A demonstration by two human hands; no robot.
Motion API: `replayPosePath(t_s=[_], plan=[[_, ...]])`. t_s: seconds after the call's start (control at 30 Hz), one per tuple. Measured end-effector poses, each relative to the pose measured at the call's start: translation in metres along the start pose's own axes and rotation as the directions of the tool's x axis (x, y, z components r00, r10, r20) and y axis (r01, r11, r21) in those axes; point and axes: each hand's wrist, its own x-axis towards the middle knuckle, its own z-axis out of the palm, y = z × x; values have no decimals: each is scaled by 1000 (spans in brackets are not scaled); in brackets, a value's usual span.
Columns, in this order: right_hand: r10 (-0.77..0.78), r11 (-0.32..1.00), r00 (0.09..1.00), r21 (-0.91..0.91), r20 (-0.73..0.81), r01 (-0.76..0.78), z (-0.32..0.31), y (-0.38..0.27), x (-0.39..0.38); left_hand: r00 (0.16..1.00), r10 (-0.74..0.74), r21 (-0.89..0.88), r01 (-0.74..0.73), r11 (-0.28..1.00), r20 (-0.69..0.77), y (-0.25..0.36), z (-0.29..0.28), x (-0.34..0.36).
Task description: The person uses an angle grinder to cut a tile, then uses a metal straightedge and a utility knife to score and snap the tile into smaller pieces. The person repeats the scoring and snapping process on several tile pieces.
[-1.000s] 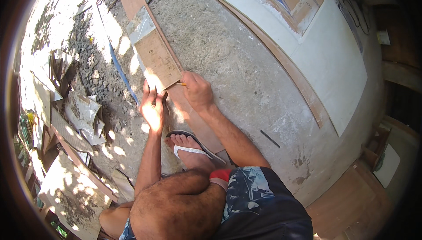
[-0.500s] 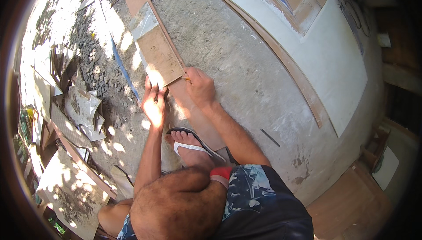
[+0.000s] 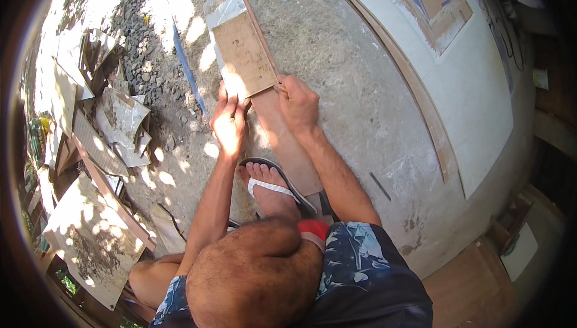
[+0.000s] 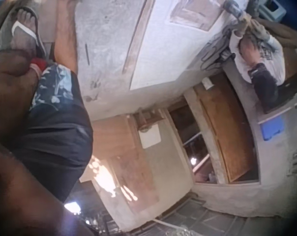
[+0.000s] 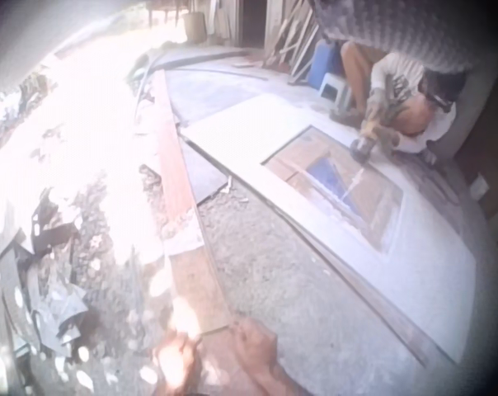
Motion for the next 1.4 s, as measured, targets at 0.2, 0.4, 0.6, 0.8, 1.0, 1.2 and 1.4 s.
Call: replayPosePath(t_s=[0.2,0.4,0.6,0.8,1.0,1.2,1.4], plan=[[15,1000,1000,25,-1,-15,1,-1,0,997,-75,-73,74,995,-11,5,3,-1],[63,997,998,38,-5,-63,0,-1,1,995,-78,-26,79,996,63,6,-6,0],[96,990,995,105,-19,-94,1,-3,-3,989,-140,-192,145,970,43,15,-12,15],[72,996,997,57,40,-74,-3,-3,-6,969,-142,1,145,989,201,19,-17,59],[-8,998,1000,56,14,7,0,-1,-4,960,-152,-141,189,972,236,7,-6,58],[-82,997,997,4,-4,82,0,0,-3,964,-115,-154,154,976,241,-9,3,53],[-111,993,994,-27,13,111,0,4,-4,950,-156,-175,208,962,271,-4,1,55]])
